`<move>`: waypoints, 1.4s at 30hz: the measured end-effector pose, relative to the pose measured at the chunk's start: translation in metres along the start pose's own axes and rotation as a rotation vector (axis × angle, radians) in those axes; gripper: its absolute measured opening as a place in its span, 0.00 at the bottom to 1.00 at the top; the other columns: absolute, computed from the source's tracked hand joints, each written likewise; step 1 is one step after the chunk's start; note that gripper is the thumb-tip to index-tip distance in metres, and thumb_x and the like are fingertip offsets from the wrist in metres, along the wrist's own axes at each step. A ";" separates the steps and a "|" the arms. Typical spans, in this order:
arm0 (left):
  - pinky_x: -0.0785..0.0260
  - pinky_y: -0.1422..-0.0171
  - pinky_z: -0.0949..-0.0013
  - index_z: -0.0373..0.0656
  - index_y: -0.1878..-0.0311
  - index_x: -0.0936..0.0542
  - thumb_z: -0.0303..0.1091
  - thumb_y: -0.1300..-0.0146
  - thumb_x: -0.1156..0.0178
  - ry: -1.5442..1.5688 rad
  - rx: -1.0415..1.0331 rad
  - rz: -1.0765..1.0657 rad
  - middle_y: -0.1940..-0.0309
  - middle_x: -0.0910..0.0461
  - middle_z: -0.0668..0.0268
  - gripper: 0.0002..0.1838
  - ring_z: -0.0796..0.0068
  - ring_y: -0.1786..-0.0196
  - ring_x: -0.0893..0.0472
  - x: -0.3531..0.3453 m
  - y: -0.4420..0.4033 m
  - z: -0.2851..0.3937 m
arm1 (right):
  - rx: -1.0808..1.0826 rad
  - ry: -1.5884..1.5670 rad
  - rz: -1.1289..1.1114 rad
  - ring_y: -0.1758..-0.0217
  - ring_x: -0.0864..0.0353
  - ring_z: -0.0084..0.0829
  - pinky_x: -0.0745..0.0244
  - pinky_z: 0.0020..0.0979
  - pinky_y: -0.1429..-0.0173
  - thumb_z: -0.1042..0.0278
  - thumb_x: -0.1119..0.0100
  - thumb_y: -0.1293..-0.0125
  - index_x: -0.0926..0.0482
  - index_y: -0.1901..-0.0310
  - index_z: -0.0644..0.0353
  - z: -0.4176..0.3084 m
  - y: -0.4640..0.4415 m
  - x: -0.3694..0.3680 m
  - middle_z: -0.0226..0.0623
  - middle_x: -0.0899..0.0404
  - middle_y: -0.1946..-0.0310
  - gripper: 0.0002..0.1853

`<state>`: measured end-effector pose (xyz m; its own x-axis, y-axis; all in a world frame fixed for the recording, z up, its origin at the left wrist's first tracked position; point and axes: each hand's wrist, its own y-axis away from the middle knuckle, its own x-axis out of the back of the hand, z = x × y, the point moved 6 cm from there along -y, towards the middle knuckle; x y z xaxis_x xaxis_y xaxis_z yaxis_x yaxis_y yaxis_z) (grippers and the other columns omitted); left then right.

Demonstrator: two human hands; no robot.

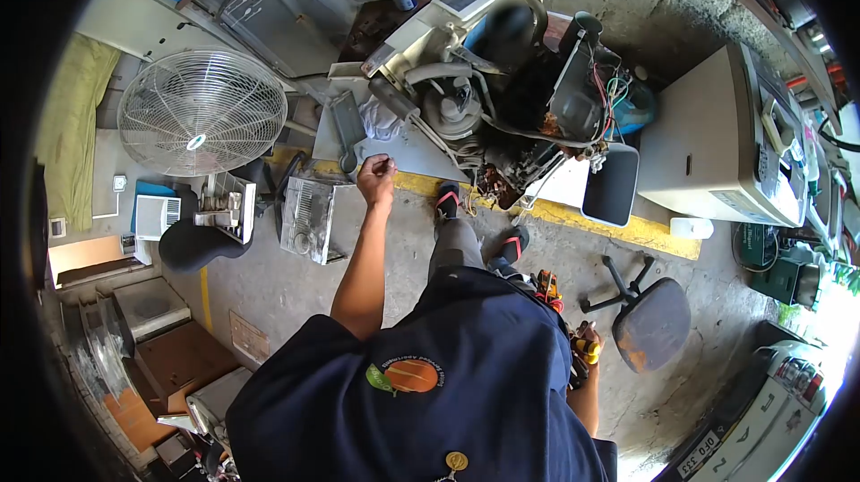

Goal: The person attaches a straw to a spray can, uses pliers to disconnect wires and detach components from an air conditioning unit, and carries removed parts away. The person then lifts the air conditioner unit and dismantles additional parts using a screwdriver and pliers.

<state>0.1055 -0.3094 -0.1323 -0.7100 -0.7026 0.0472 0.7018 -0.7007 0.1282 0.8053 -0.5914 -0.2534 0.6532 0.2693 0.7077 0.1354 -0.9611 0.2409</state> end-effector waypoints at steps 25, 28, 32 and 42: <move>0.24 0.55 0.51 0.52 0.61 0.13 0.31 0.39 0.34 -1.186 -0.433 -0.049 0.70 0.14 0.61 0.04 0.51 0.65 0.17 -0.041 -0.130 0.060 | -1.025 -0.643 0.362 0.75 0.27 0.28 0.28 0.34 0.67 0.51 0.38 0.25 0.17 0.70 0.65 -0.160 -0.041 -0.097 0.35 0.22 0.78 0.23; 0.24 0.55 0.55 0.42 0.59 0.15 0.28 0.35 0.37 -0.777 -0.347 0.081 0.67 0.14 0.58 0.04 0.52 0.64 0.16 -0.019 -0.148 0.095 | -0.974 -0.709 0.502 0.75 0.27 0.29 0.28 0.34 0.67 0.48 0.39 0.24 0.17 0.73 0.64 -0.219 -0.061 -0.064 0.35 0.22 0.78 0.26; 0.26 0.49 0.58 0.42 0.50 0.18 0.29 0.33 0.35 -0.785 -0.635 -0.021 0.59 0.16 0.59 0.09 0.57 0.57 0.18 -0.062 -0.108 0.263 | -0.952 -0.696 0.548 0.76 0.28 0.30 0.28 0.34 0.68 0.47 0.40 0.24 0.18 0.74 0.65 -0.227 -0.071 -0.069 0.36 0.21 0.79 0.28; 0.47 0.25 0.42 0.44 0.44 0.18 0.58 0.43 0.28 -0.985 -1.529 -1.197 0.45 0.23 0.55 0.32 0.54 0.34 0.30 -0.201 0.009 0.291 | -0.813 -0.381 0.466 0.77 0.28 0.33 0.28 0.36 0.67 0.44 0.40 0.24 0.19 0.76 0.69 -0.160 -0.063 -0.146 0.41 0.21 0.81 0.32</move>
<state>0.2380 -0.1390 0.1476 -0.1681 -0.0551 0.9842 -0.8385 -0.5170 -0.1721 0.5825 -0.5605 -0.2659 0.7250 -0.2962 0.6218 -0.6496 -0.5938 0.4747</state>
